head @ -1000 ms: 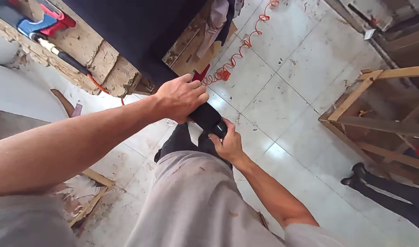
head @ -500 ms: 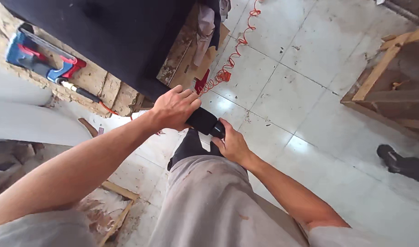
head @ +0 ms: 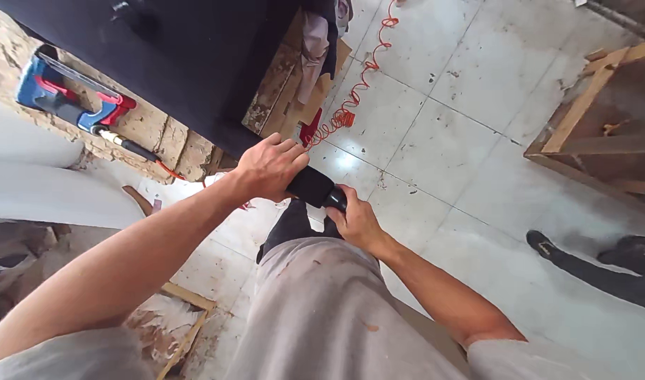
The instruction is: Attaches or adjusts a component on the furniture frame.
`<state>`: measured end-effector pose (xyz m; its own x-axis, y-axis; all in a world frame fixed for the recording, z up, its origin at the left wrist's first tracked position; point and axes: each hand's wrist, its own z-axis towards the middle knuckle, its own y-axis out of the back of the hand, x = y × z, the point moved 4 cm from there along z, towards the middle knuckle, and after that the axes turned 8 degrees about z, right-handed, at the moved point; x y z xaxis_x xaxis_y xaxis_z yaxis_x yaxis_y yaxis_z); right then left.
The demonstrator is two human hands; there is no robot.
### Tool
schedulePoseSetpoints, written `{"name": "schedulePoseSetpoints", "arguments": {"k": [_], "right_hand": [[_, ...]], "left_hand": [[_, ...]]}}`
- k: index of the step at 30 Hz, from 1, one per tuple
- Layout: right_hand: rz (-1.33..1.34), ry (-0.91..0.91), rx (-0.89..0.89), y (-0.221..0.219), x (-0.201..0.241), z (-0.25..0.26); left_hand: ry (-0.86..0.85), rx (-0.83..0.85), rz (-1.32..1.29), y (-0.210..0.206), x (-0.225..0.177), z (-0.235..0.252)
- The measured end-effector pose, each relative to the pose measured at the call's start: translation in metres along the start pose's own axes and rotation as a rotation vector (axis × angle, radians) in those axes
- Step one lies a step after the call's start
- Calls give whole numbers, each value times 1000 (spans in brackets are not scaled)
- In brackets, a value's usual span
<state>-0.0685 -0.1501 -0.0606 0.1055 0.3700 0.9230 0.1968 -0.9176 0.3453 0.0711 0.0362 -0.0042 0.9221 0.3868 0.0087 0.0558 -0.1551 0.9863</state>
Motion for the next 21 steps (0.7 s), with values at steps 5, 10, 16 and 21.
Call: {"name": "schedulePoseSetpoints", "arguments": {"k": [5, 10, 16, 21], "right_hand": [[806, -784, 250, -7, 1, 10], [8, -50, -9, -2, 6, 2], [554, -566, 379, 10, 9, 15], [-541, -116, 40, -1, 35, 15]], "left_hand": [[3, 21, 9, 0, 2, 0], [5, 13, -7, -1, 2, 1], [5, 5, -5, 2, 2, 1], [14, 22, -2, 2, 0, 0]]}}
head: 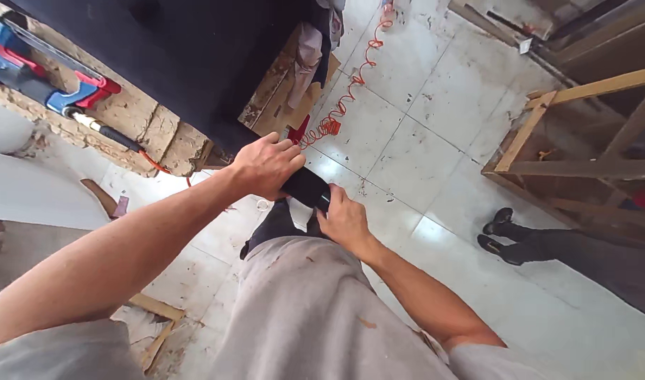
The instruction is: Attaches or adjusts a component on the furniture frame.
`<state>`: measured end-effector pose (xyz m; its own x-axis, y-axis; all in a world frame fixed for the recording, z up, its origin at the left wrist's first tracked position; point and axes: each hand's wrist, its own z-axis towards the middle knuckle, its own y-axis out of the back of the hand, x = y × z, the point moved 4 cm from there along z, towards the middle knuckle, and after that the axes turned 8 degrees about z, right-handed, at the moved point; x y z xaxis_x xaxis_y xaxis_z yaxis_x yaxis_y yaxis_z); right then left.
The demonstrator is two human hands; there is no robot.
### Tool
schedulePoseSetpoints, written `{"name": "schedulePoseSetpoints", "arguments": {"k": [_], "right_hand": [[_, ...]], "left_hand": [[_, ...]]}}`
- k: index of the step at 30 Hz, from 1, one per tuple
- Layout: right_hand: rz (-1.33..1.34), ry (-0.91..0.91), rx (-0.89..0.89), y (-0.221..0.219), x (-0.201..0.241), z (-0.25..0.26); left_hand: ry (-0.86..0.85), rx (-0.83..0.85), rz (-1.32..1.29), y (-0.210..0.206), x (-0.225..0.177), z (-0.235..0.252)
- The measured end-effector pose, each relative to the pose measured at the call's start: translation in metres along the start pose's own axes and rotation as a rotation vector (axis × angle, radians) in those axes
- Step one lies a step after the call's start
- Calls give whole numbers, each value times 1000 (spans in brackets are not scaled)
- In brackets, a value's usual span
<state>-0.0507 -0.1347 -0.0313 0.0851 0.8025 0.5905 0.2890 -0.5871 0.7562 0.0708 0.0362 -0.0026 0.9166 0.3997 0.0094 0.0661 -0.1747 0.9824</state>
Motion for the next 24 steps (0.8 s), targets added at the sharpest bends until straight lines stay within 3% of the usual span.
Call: {"name": "schedulePoseSetpoints", "arguments": {"k": [1, 3, 5, 6, 9, 10, 14, 15, 17, 18, 20, 22, 23, 24], "right_hand": [[56, -96, 54, 0, -1, 7], [398, -299, 364, -1, -13, 27], [563, -328, 564, -4, -21, 31], [394, -290, 530, 6, -15, 34], [-118, -148, 200, 12, 11, 18], [-114, -161, 183, 10, 9, 19], [439, -263, 579, 0, -17, 39], [302, -241, 543, 9, -11, 40], [-102, -150, 294, 17, 10, 28], [-175, -119, 185, 13, 13, 21], [6, -179, 222, 9, 6, 29], [401, -223, 449, 1, -10, 44], [434, -239, 505, -1, -13, 42], [301, -235, 466, 6, -8, 42]], "left_hand": [[2, 1, 0, 1, 0, 0], [16, 10, -8, 3, 1, -1], [14, 16, -16, 2, -3, -2], [20, 17, -20, 3, -1, 0], [29, 22, -23, 0, 0, -1], [30, 23, -17, 0, 0, -1], [25, 9, -13, -1, -4, -2], [26, 2, -14, 0, -3, -1], [28, 3, -9, 0, 0, -1], [27, 2, -7, -1, -1, -2], [32, 11, -10, -1, 0, -1], [38, 13, -10, -1, 0, -3], [33, 18, -15, -1, -4, -3], [35, 21, -13, 1, -2, -1]]}}
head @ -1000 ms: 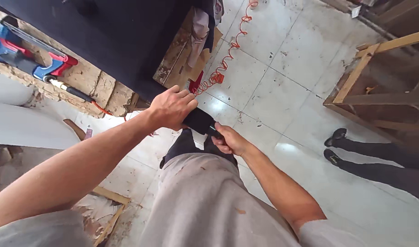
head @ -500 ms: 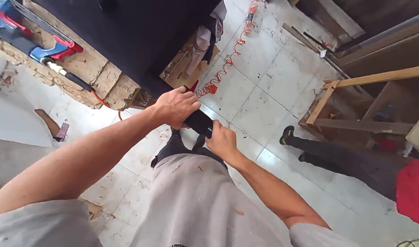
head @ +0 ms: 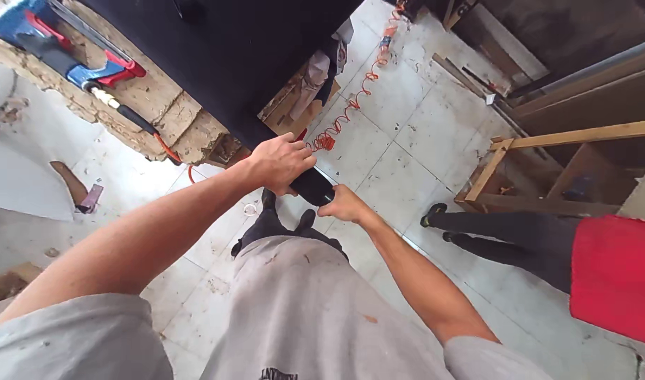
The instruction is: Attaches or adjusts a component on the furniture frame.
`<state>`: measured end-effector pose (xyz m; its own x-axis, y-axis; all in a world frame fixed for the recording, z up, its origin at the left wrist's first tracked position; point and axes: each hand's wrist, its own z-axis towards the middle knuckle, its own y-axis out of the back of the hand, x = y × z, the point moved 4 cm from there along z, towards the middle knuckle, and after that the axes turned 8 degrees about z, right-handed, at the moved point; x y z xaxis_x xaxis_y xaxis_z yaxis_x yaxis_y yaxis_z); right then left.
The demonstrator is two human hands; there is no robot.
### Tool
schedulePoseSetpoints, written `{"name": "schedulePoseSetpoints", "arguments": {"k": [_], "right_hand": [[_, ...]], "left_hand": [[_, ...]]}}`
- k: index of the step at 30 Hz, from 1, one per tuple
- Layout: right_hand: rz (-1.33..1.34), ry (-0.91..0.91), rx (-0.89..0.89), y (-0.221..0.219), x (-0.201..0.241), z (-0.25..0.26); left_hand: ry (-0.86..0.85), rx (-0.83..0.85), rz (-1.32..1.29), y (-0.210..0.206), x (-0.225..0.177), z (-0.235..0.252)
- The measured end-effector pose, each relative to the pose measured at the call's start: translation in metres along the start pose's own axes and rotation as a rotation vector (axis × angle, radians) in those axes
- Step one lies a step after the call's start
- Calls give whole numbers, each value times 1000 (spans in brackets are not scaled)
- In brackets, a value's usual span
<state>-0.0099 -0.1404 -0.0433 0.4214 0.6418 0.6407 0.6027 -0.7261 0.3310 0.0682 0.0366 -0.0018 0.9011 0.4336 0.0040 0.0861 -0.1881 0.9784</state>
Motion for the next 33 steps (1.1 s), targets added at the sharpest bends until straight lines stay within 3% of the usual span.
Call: {"name": "schedulePoseSetpoints", "arguments": {"k": [2, 4, 7, 8, 9, 11, 13, 14, 18, 19, 20, 23, 25, 27, 30, 31, 33], "right_hand": [[-344, -19, -248, -5, 15, -19], [-330, -9, -334, -10, 11, -19], [155, 18, 9, -3, -4, 5], [173, -8, 50, -3, -5, 2], [46, -34, -22, 0, 3, -3], [-335, 8, -334, -10, 18, -25], [-410, 100, -547, -20, 13, -26], [-311, 62, -475, -17, 12, -21], [423, -41, 182, -11, -14, 5], [366, -38, 168, -8, -10, 5], [167, -25, 30, -4, -1, -4], [-420, 79, -470, -19, 19, -35], [-466, 119, -570, -24, 15, -29], [-280, 0, -346, -13, 12, -18], [-26, -100, -46, -3, 5, -4], [-40, -127, -37, -2, 7, -7], [-191, -143, -202, -8, 18, -21]], "left_hand": [[0, 20, -5, 0, 2, 1], [-11, 23, -24, -3, 1, 2], [-25, 10, -60, -3, 5, 1], [-32, 8, -76, -2, 3, 1], [-25, 17, -86, 0, 4, 1], [-6, 40, -94, 2, 4, -1], [7, 36, -92, 1, 4, 0], [8, 34, -87, 0, 4, 0], [-26, 54, -122, -2, 1, 1], [-21, 36, -161, 1, 4, 0], [5, -6, -226, 8, 10, -5], [334, -257, -312, 50, 81, -44], [653, -436, -194, 76, 163, -71], [855, -492, -163, 76, 232, -86], [898, -402, -206, 50, 275, -78], [904, -362, -227, 41, 275, -74], [953, -360, -224, 31, 269, -69]]}}
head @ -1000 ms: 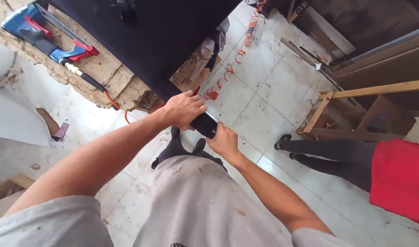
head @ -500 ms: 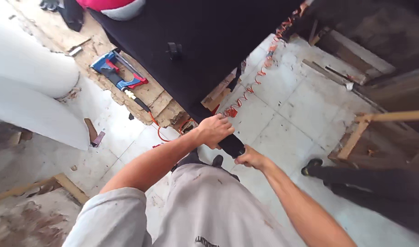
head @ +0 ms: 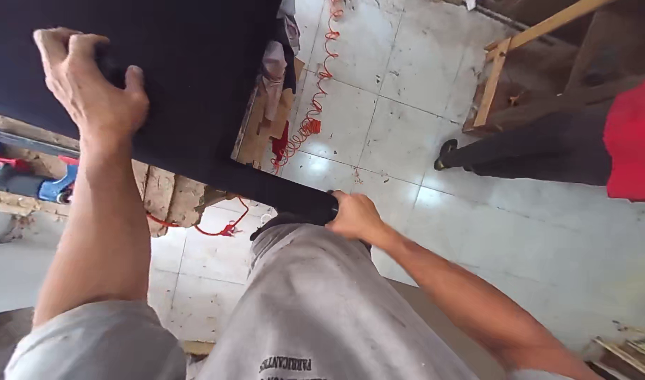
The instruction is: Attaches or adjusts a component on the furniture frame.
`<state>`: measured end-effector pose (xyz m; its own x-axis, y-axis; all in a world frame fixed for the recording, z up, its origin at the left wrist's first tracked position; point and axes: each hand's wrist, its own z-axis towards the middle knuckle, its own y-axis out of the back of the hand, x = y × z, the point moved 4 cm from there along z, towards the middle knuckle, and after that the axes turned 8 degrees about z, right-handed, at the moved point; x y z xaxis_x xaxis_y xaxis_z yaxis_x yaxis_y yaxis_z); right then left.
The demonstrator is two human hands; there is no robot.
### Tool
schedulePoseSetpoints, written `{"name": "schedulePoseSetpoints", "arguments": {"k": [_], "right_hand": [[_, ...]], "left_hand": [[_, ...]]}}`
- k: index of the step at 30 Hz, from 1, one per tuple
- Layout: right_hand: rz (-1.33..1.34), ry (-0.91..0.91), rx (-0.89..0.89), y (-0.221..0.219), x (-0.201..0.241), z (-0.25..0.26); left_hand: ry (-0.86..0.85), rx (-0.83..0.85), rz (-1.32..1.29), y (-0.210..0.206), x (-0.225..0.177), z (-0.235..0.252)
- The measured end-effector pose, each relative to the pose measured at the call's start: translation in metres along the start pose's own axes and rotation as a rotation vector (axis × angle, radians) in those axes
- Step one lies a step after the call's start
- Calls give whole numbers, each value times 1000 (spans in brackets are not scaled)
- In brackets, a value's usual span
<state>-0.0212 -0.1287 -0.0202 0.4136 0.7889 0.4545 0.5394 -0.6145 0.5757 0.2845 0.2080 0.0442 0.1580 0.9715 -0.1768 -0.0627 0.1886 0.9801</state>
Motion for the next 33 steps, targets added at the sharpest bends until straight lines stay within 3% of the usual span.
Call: {"name": "schedulePoseSetpoints", "arguments": {"k": [2, 3, 7, 11, 14, 16, 18, 21, 24, 28, 31, 33], "right_hand": [[-110, 107, -220, -8, -1, -7], [-92, 123, -193, -7, -4, -3], [217, 111, 312, -1, -11, 26], [499, 279, 542, -1, -24, 28], [337, 485, 671, 31, -28, 38], [239, 577, 568, 74, -42, 43], [313, 562, 300, 136, -66, 59], [449, 592, -57, 224, -99, 85], [472, 744, -221, 286, -119, 110], [525, 722, -575, 363, -164, 150], [639, 645, -692, 434, -209, 169], [859, 599, -728, 483, -240, 182]], "left_hand": [[79, -79, 31, -9, -2, -10], [117, -130, 52, -12, -4, -15], [180, -217, 142, -11, -10, -17], [308, -156, 203, -7, -33, -33], [300, -149, 147, -7, -65, -36], [185, -117, 7, -1, -119, -37], [69, -21, -197, -6, -191, -30], [-18, 215, -491, -41, -307, -15], [-134, 447, -744, -88, -417, 12], [-270, 692, -958, -136, -534, 87], [-428, 848, -1081, -151, -608, 152], [-601, 874, -1070, -154, -650, 203]]}}
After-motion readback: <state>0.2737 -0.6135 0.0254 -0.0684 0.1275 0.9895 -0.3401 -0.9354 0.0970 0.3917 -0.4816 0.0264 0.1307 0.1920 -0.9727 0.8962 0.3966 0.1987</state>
